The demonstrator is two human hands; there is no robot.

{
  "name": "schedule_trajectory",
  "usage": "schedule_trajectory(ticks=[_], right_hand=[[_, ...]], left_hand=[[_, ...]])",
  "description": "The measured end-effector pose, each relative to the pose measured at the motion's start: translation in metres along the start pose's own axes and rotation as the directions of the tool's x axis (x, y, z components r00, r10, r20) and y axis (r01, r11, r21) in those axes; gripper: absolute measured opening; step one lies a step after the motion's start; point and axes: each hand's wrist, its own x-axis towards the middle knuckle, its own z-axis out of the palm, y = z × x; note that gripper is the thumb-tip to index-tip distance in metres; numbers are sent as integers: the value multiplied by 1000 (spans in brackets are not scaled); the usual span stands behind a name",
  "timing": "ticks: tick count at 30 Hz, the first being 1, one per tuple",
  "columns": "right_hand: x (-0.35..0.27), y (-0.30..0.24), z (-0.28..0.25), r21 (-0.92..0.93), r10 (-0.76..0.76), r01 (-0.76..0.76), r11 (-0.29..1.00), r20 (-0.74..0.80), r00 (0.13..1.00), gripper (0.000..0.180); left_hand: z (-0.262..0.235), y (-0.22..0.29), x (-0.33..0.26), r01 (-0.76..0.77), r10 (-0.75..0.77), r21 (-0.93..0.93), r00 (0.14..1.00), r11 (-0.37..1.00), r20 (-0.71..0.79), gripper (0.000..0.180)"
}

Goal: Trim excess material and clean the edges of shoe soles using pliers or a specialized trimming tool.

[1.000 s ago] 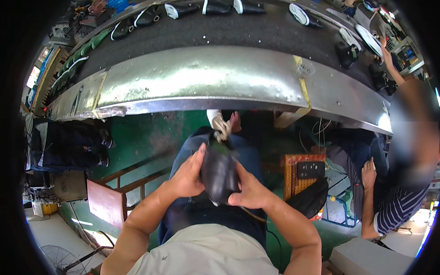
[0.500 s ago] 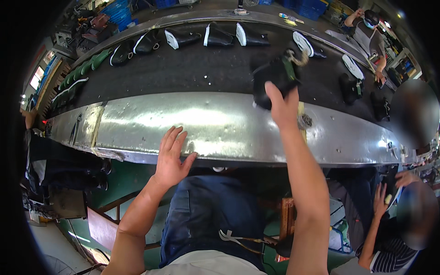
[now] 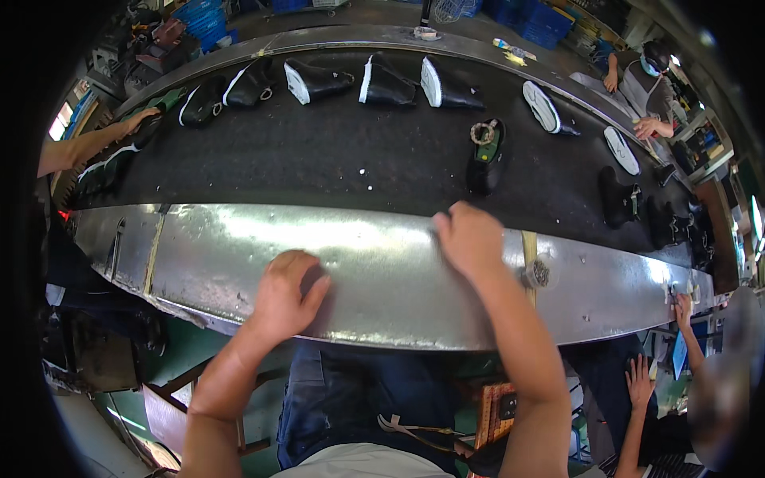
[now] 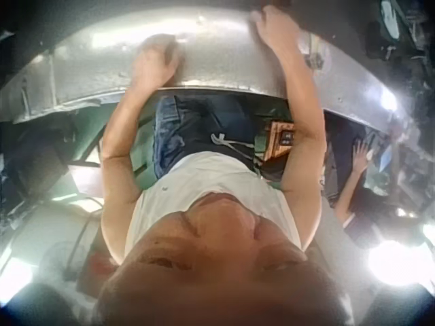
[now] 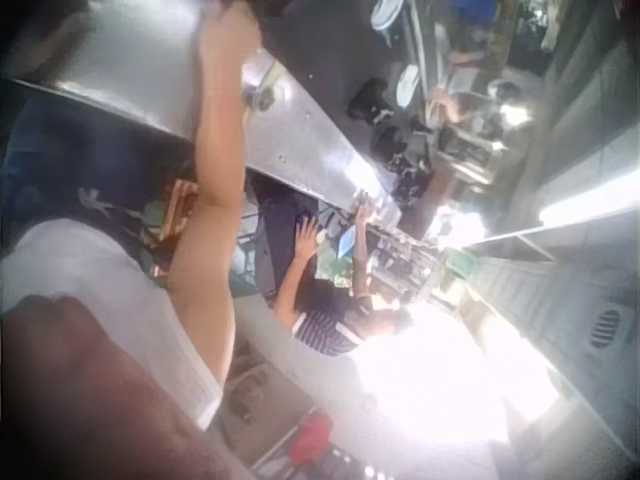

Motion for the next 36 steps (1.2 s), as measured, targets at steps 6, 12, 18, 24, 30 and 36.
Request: schedule_trajectory(ticks=[6,12,18,24,30,36], right_hand=[[-5,11,30,155,-207,247,957,-238,949,23],[2,19,28,264,-157,207,942,-198,968,20],[7,18,29,352,-138,198,915,-189,972,21],[2,25,32,354,-108,158,922,-157,982,20],[4,17,32,360,-136,196,912,-186,973,16],[6,23,45,360,-169,286,888,-321,932,9]], left_hand=[[86,-4,179,236,-106,-484,954,843,280,34],[215,12,356,402,-328,-756,908,516,259,28],[292,-11,477,415,-515,-613,857,672,16,38],[272,35,472,559,-565,-766,760,317,322,40],[159,10,402,486,-265,-864,858,136,441,25],[8,37,174,333,-108,-924,942,190,317,35]])
